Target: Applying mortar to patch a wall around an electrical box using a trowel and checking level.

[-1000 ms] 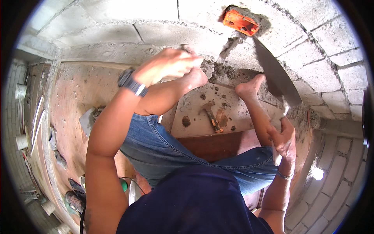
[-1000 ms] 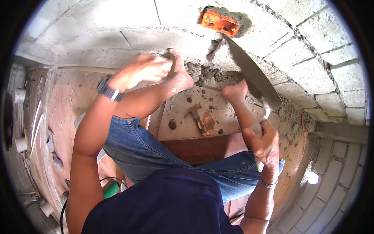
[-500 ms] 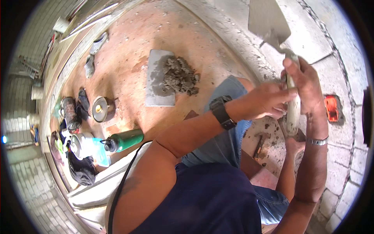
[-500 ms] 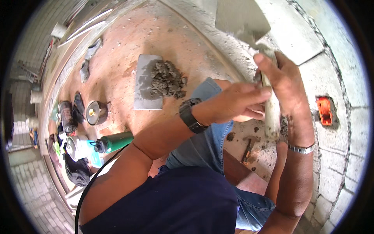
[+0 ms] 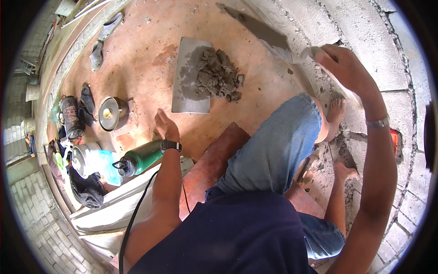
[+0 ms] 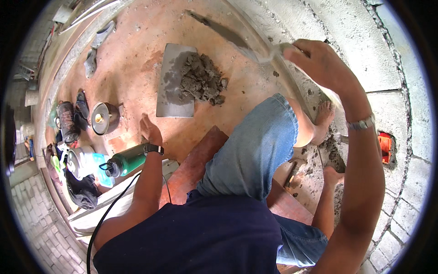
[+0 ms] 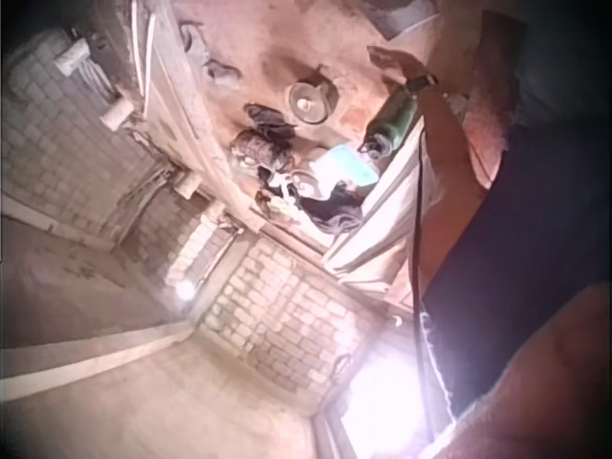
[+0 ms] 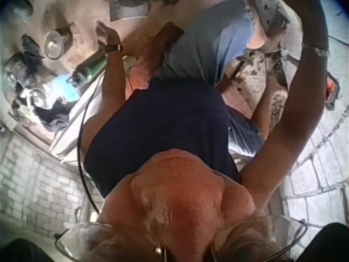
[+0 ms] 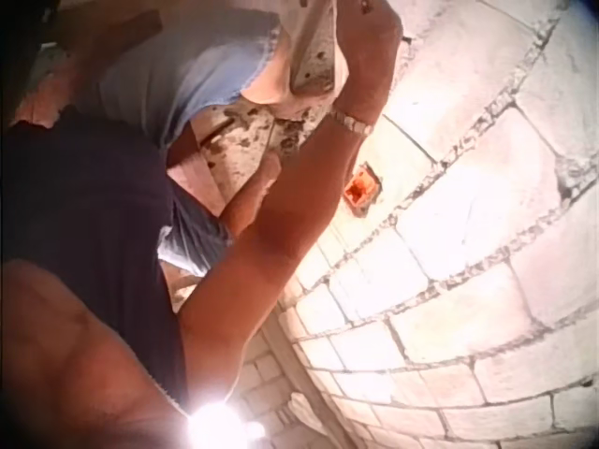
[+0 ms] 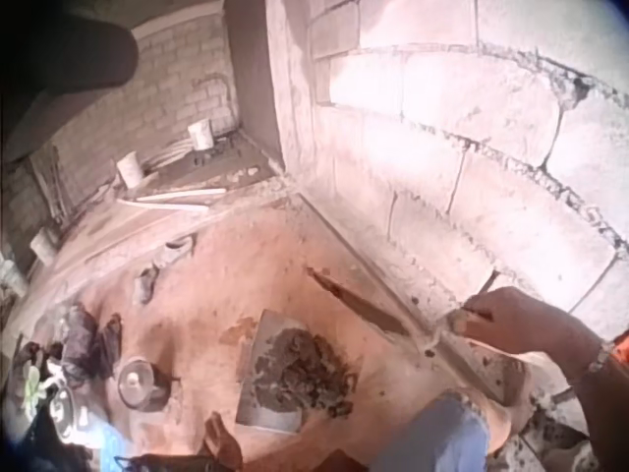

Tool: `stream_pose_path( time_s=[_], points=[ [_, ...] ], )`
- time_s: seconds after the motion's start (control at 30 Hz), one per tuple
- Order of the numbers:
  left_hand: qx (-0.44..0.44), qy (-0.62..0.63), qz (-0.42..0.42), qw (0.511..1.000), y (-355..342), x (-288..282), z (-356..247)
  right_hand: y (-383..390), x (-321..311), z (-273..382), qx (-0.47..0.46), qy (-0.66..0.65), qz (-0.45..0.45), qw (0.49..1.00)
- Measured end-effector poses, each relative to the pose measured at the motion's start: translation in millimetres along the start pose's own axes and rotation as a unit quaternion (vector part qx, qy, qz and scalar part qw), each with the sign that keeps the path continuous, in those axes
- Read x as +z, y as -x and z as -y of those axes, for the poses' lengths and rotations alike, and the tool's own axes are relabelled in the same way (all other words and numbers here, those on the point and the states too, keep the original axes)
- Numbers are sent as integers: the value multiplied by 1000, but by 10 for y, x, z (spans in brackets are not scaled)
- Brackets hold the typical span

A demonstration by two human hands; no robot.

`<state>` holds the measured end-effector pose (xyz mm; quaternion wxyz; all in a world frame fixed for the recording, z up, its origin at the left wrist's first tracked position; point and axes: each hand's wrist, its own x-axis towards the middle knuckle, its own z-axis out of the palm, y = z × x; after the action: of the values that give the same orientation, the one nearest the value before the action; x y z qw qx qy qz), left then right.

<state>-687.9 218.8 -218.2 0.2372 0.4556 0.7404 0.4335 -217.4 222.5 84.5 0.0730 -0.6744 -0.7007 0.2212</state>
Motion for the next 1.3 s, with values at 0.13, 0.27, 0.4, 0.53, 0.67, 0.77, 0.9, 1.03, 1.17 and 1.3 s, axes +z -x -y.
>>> stream_pose_path(
  time_s=[0.13, 0.27, 0.4, 0.53, 0.67, 0.77, 0.9, 1.03, 1.17, 1.3],
  points=[
    [-35, -167, -29, 985, 78, 110, 781, -369, 398, -123, 112, 23, -22, 993],
    [61, -301, -88, 948, 273, 364, 1109, -445, 739, -317, 161, 64, 121, 977],
    [78, -359, -115, 923, 345, 515, 1135, -582, 1005, -463, 135, 37, 215, 966],
    [64, -366, -99, 923, 341, 534, 1080, -754, 1252, -553, 160, 33, 313, 936],
    [64, -362, -88, 926, 329, 528, 1066, -857, 1476, -649, 205, -34, 330, 921],
    [68, -373, -91, 921, 319, 536, 1078, -891, 1599, -715, 196, -69, 348, 914],
    [90, -363, -109, 921, 312, 548, 1073, -853, 1731, -789, 194, -49, 362, 910],
    [80, -374, -106, 918, 315, 554, 1039, -949, 2024, -874, 124, -117, 342, 924],
    [72, -373, -102, 919, 298, 548, 981, -1049, 2195, -981, 92, -110, 355, 924],
    [72, -376, -95, 919, 302, 546, 936, -1082, 2264, -1006, 49, -80, 316, 944]
  ],
)
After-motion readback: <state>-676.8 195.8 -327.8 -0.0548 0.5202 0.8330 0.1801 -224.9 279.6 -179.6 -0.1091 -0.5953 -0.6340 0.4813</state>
